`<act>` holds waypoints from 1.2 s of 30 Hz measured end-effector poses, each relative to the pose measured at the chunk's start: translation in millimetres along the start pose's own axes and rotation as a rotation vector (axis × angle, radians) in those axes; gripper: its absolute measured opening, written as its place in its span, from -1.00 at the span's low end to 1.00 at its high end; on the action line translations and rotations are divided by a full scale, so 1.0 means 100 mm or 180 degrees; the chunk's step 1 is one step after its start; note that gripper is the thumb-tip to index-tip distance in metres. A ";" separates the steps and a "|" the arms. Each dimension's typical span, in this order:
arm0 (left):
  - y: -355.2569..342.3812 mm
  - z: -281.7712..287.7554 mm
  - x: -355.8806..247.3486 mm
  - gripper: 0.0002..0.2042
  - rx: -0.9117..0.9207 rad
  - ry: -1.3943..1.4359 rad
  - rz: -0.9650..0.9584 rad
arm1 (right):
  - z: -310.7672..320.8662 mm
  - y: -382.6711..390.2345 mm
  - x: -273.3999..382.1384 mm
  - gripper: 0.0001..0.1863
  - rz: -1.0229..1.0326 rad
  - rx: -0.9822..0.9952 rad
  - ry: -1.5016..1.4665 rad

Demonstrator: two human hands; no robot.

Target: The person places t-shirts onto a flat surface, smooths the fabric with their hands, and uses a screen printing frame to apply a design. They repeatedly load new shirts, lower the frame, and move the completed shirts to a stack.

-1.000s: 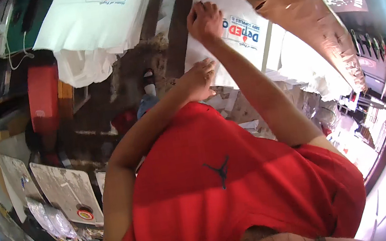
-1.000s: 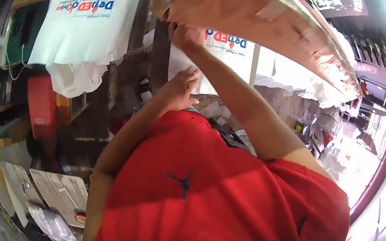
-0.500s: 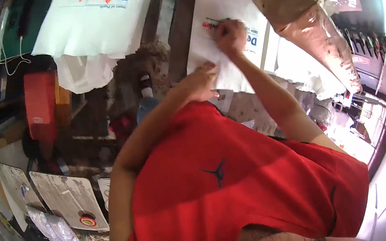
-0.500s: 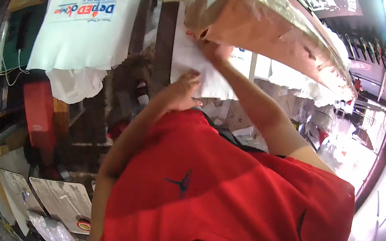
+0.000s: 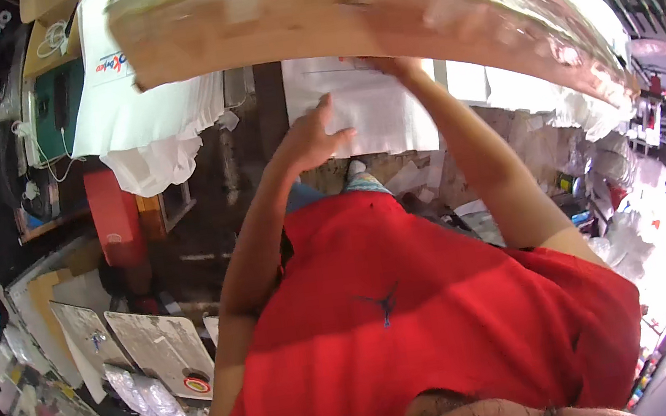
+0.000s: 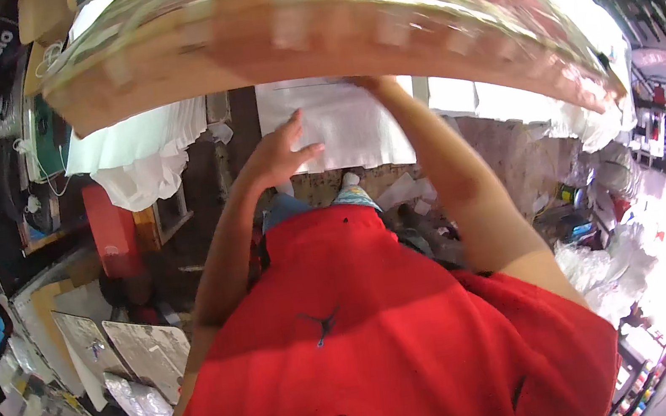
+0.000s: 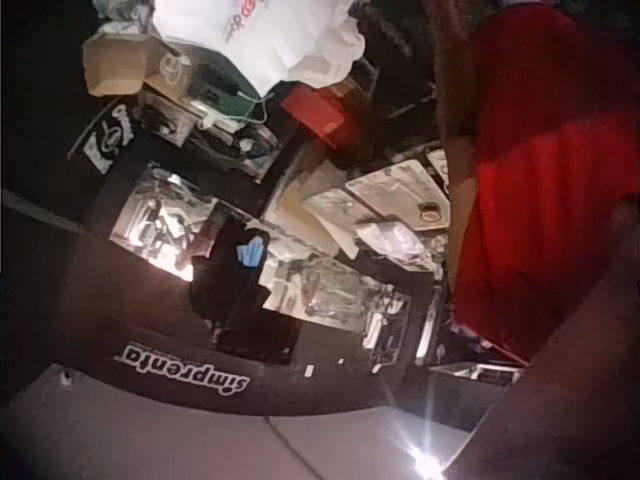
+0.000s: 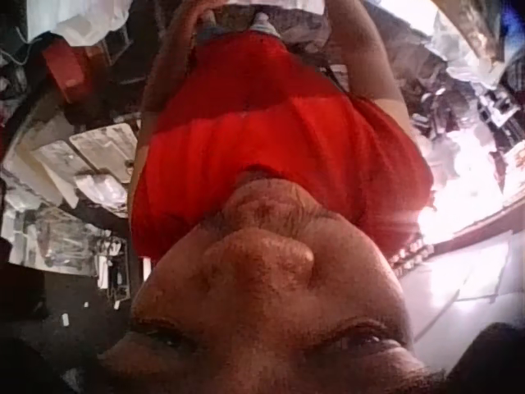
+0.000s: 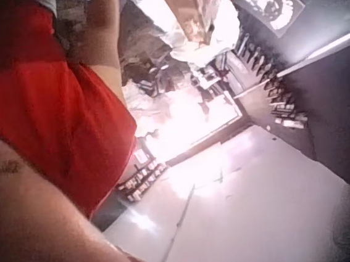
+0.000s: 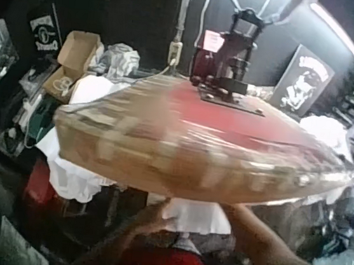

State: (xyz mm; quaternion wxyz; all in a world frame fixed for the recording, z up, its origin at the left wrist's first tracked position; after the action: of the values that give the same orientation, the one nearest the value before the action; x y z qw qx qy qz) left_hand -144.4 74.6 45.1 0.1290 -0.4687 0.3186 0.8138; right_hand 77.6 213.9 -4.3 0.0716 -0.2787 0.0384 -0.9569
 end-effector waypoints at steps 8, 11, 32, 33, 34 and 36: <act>0.00 -0.17 0.15 -0.39 -0.1133 0.0823 0.0021 | 0.50 0.18 0.63 -0.75 0.0134 -0.0347 0.0242; -0.04 -0.29 0.24 -0.58 -0.2103 0.1421 0.0224 | -0.46 0.05 0.87 -0.73 0.0408 -0.0727 -0.0310; -0.57 0.10 0.61 -0.58 -0.2104 0.1739 0.0310 | -0.37 -0.28 0.86 -0.55 0.0621 -0.0271 0.0740; -0.50 0.05 0.53 -0.70 -0.2433 0.2171 0.0412 | -0.48 -0.16 1.09 -0.46 0.0940 -0.0545 0.0811; -0.50 0.10 0.56 -0.70 -0.2456 0.2161 0.0398 | -0.47 -0.20 1.14 -0.46 0.0960 -0.0561 0.0800; -0.51 0.16 0.52 -0.81 -0.1928 0.2350 0.0170 | -0.55 -0.29 1.19 -0.45 0.0849 0.0940 0.0102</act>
State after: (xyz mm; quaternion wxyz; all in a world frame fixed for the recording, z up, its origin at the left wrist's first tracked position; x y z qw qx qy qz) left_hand -156.9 119.5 -13.8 -0.1562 -0.7345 0.1035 0.6522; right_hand -54.6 226.0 15.3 0.2373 -0.2424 -0.0647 -0.9385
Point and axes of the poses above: each hand's wrist, its own y-axis away from the middle knuckle, its own z-axis out of the back of the hand, x = y × z, the point moved 3 cm from there along -y, towards the middle knuckle, and after that the axes turned 5 degrees about -z, right-handed, at the moved point
